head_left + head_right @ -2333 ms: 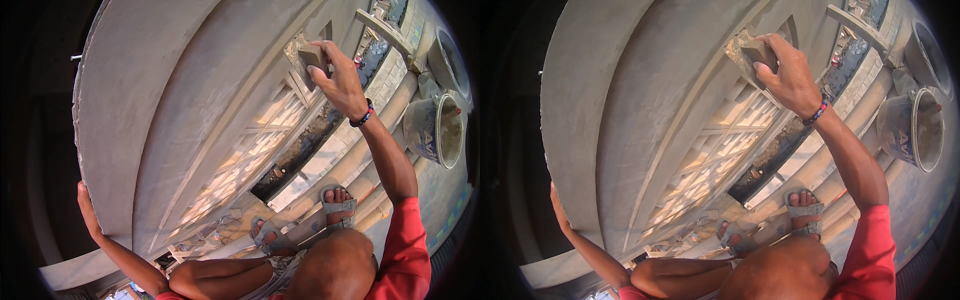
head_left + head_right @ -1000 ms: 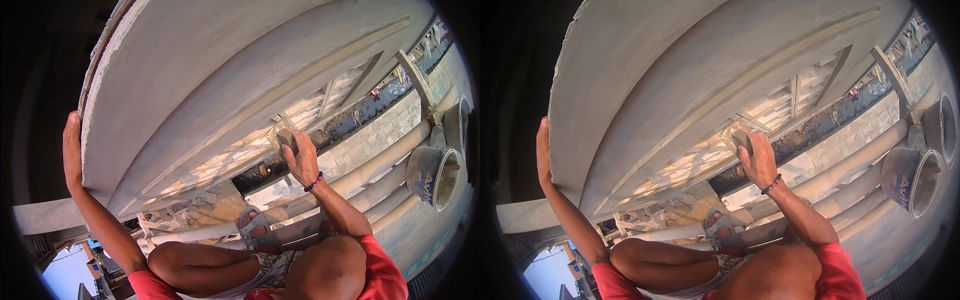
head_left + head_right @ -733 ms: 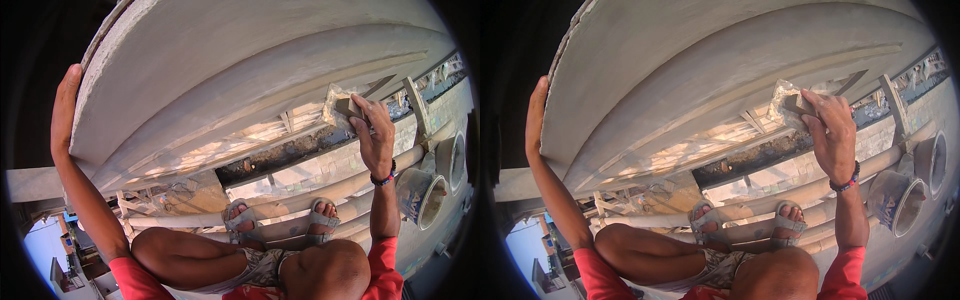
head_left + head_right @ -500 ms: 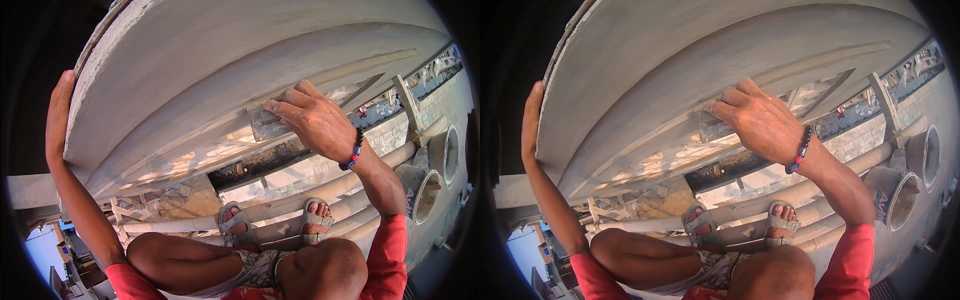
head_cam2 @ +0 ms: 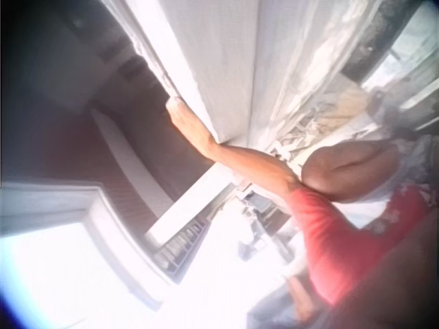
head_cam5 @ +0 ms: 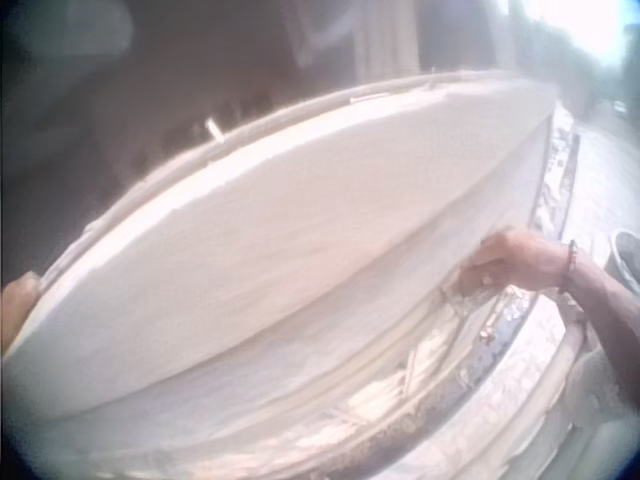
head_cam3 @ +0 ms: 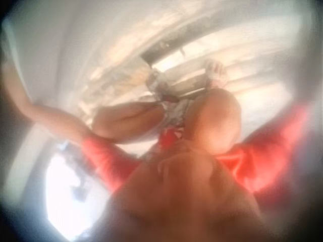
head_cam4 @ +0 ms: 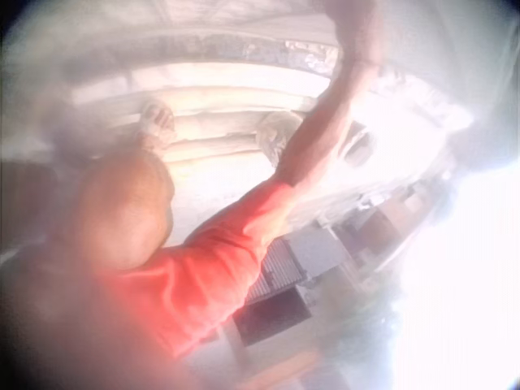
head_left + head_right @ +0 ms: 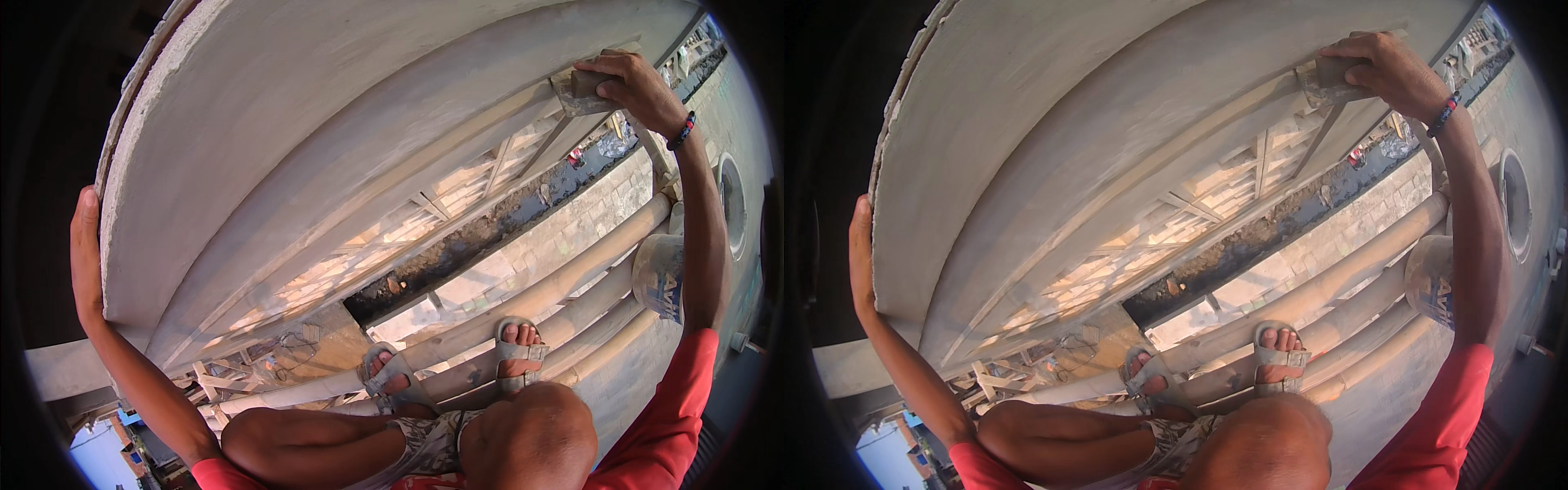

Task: The person smooths a freshly plastered curved wall using a trowel. They repeatedly scrape and level the surface, occasionally dipping the trowel into a bucket of water to clean it. The person stands on wooden scaffolding during the task.

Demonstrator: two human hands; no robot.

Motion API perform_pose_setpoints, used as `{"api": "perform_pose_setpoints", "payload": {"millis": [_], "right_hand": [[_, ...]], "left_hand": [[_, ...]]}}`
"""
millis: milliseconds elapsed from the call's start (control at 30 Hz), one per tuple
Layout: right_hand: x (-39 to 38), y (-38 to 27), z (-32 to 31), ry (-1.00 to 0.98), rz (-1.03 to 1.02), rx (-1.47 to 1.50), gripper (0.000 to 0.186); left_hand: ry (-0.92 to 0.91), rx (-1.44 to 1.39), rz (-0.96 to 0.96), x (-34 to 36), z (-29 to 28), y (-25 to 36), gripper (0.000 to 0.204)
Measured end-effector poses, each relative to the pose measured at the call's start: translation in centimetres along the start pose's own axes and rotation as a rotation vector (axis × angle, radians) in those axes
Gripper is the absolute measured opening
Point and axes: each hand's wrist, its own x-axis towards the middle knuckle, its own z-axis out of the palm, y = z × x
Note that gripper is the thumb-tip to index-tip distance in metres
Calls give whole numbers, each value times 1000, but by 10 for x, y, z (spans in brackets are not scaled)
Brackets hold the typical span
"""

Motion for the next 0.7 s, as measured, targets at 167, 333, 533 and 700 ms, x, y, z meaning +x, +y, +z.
{"api": "perform_pose_setpoints", "payload": {"millis": [167, 333, 533, 700], "right_hand": [[-49, -41, 37, 328, 101, 432, 43], [-69, -109, 172, 582, 151, 614, 46], [-38, -159, 219, 855, 171, 733, 51], [-78, -179, 288, 488, 129, 741, 51]], "left_hand": [[-7, -2, 76, -15, 0, 13, 67], [-76, -50, 101, -19, 4, 38, 59], [-236, -24, 183, -10, -1, 35, 56], [-104, 164, 266, 8, -21, -27, 62]]}}
